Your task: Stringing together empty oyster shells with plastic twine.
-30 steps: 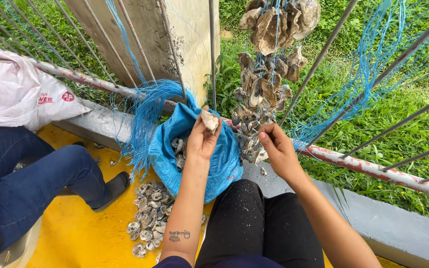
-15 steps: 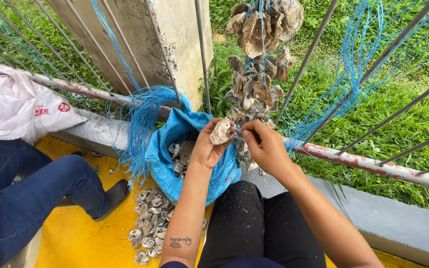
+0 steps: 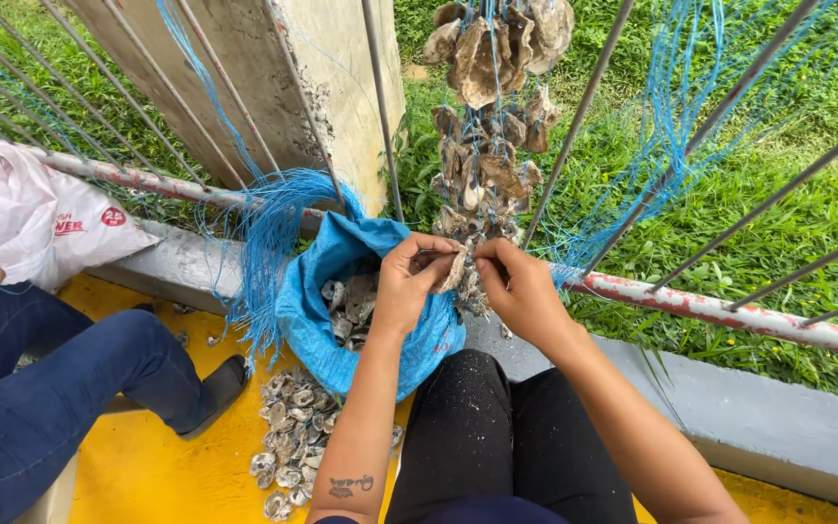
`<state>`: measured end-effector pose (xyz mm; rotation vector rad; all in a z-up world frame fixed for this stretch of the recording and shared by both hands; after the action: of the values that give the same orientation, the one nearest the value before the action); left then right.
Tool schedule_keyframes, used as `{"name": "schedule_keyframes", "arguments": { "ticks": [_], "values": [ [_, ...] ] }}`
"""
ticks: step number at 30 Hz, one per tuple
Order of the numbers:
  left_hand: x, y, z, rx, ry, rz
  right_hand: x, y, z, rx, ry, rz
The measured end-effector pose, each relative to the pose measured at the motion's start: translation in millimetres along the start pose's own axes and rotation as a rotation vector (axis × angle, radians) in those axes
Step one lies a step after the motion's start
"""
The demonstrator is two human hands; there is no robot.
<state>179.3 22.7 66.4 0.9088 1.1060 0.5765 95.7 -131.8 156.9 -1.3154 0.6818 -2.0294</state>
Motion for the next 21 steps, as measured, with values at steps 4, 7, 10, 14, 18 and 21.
{"name": "schedule_keyframes", "arguments": {
  "ticks": [4,7,10,14,18,21],
  "values": [
    [-23.6,23.5,-8.7,-0.121,-0.105,0.079,-6.0,13.8,-4.6,-0.016,-0.023,0.025],
    [-36.9,38.0,-15.9,-0.188,-0.149,0.184,-10.7,27.7,-9.0,-0.085,-0.046,0.066],
    [-40.1,37.5,-18.6,-0.082,-0.103,0.249,-14.9,35.1,-13.7,-0.071,-0.054,0.094],
    [-45.4,38.1,-21.3,-0.124,-0.148,0.393,-18.6,43.7,-19.3,-0.094,-0.035,0.13],
    [-58.8,48.6,-28.0,-0.29,-0.234,0.699,-2.1,6.9,-21.7,0.146,-0.011,0.016],
    [-62.6,50.7,-30.0,-0.291,-0.237,0.726,-1.8,4.0,-25.8,0.249,0.012,-0.066]
  ]
}}
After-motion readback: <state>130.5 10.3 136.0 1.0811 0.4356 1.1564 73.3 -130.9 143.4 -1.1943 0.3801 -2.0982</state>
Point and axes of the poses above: each hand's wrist, its own z-axis towards the middle knuckle, its own x-axis out of the back of the hand, y = z × x, the point moved 7 cm from there along z, towards the middle knuckle, and after that the axes turned 11 degrees about -z, right-handed, at the moved point
